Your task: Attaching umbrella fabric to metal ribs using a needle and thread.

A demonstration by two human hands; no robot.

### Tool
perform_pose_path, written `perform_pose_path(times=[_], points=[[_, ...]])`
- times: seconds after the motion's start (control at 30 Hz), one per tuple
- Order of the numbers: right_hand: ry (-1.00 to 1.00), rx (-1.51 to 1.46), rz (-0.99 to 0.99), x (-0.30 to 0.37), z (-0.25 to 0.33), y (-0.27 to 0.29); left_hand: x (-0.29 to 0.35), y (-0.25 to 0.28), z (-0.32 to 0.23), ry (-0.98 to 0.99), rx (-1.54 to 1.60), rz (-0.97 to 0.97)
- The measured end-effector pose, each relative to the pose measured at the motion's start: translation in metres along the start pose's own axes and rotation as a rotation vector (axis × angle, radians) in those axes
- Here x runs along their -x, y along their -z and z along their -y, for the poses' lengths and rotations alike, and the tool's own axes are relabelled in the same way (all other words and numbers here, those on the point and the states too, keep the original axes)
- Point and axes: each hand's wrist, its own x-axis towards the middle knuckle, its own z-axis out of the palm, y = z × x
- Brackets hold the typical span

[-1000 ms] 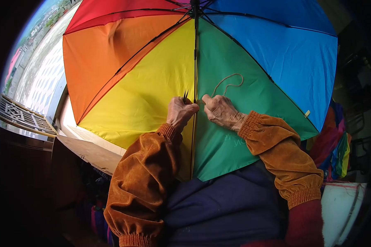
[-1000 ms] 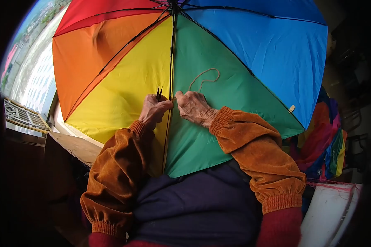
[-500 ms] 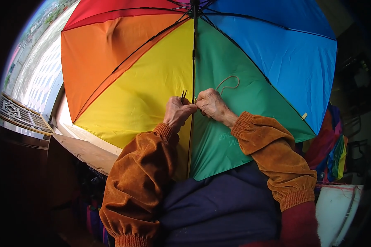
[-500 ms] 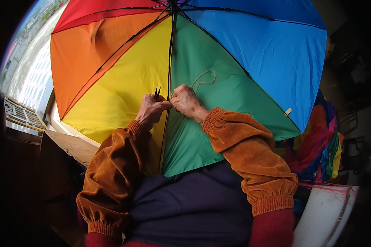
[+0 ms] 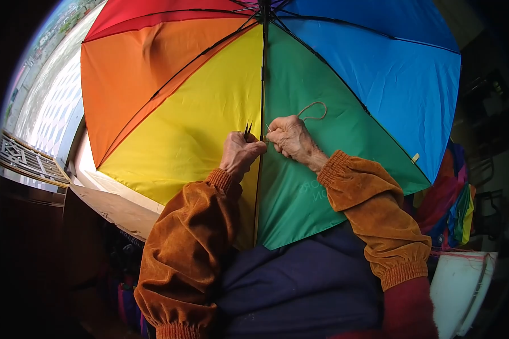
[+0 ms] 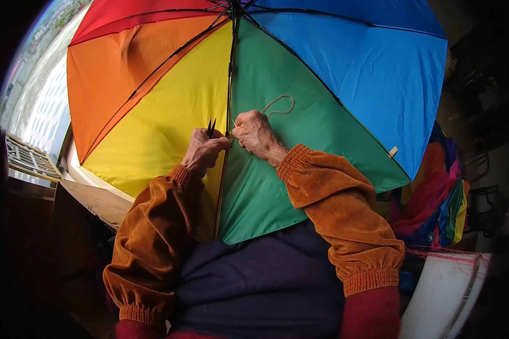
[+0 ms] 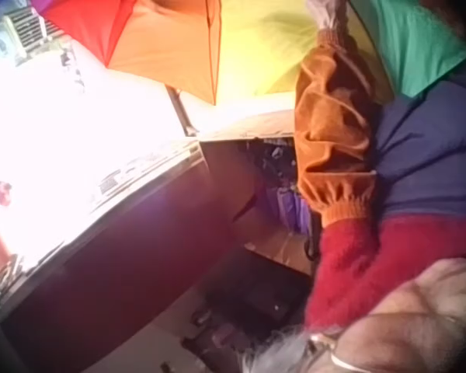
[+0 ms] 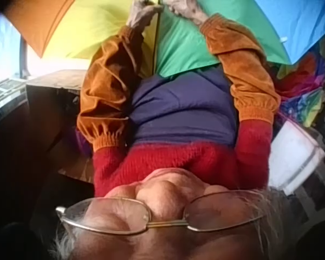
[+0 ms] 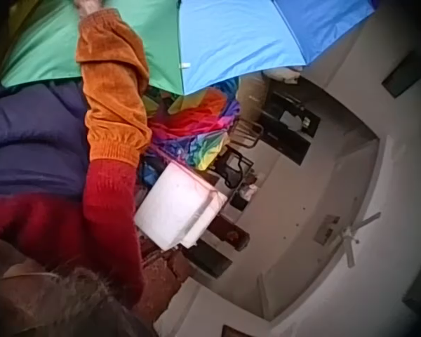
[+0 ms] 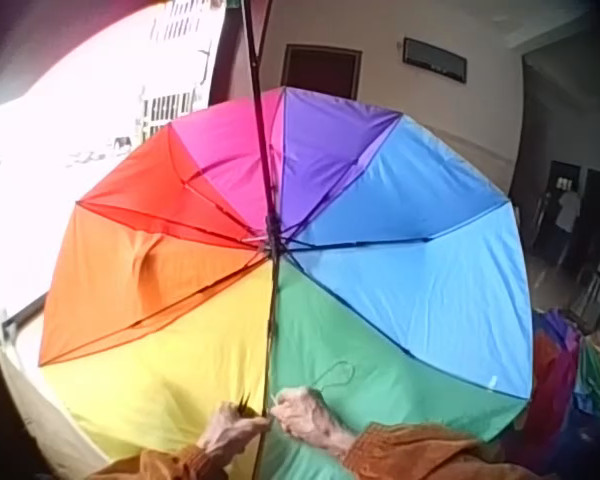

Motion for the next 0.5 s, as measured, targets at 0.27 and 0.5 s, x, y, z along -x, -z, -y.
perform_pose_path(times=[0.27,0.5], points=[[-0.208,-0.433,0.132,-0.005,-0.002,0.014,0.0,0.001,0.001,-0.003,0.018,-0.011],[-0.203,-0.472,0.044,0.002,0.014,0.019,0.0,0.001,0.0,0.007,-0.017,-0.018]])
